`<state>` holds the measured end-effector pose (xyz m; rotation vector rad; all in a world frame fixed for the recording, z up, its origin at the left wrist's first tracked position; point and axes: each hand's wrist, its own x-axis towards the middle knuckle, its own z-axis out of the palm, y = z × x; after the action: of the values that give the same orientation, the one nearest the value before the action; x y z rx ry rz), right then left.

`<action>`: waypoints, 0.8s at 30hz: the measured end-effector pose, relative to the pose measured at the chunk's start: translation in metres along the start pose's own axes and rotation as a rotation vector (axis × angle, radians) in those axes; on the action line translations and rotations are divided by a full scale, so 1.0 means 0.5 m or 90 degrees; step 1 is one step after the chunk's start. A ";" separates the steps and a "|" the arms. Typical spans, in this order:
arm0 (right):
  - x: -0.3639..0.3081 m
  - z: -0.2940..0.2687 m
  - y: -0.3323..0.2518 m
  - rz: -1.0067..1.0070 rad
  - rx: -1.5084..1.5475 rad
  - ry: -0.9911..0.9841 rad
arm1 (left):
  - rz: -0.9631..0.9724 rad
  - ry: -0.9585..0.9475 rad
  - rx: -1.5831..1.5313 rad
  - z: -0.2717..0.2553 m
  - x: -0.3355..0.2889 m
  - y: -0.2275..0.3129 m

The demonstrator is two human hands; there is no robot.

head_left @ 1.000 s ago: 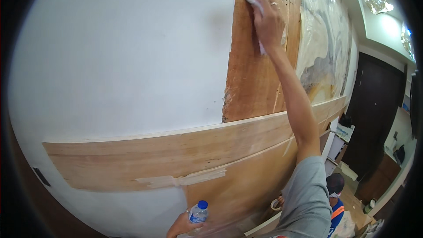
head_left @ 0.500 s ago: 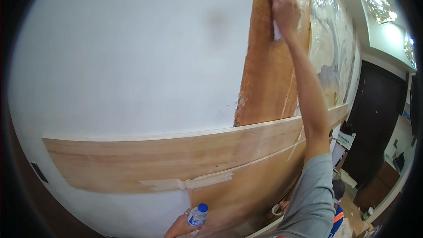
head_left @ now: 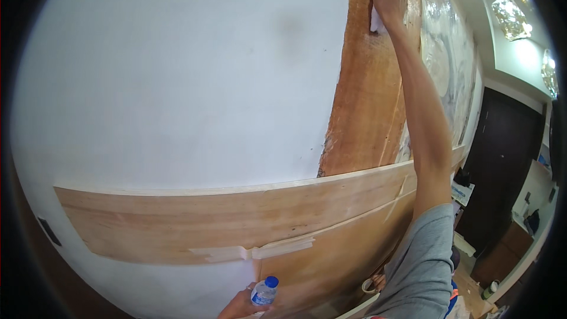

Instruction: The person sits on the floor, picks up a water bottle and a cloth, and walks to a wall. They pour water onto the cloth and wipe a section of the wall repeatedly.

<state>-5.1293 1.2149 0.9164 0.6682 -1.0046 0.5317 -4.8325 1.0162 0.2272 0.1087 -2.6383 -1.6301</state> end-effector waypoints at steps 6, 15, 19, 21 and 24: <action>-0.190 -0.060 -0.108 -0.018 0.055 -0.060 | 0.009 0.012 0.000 0.006 -0.017 -0.016; -0.196 -0.076 -0.105 -0.018 0.034 -0.040 | -0.021 -0.022 -0.005 0.000 -0.018 0.016; -0.178 -0.083 -0.123 -0.001 0.069 -0.070 | 0.015 -0.027 -0.023 0.019 -0.034 0.000; -0.097 -0.085 -0.101 0.001 -0.025 -0.084 | 0.064 -0.040 -0.015 0.022 -0.022 0.025; -0.106 -0.089 -0.096 0.024 0.029 -0.039 | 0.086 -0.048 -0.022 0.030 -0.013 0.016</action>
<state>-5.0939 1.2089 0.8403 0.7107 -1.0673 0.5711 -4.8273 1.0339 0.2277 -0.1314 -2.6043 -1.6665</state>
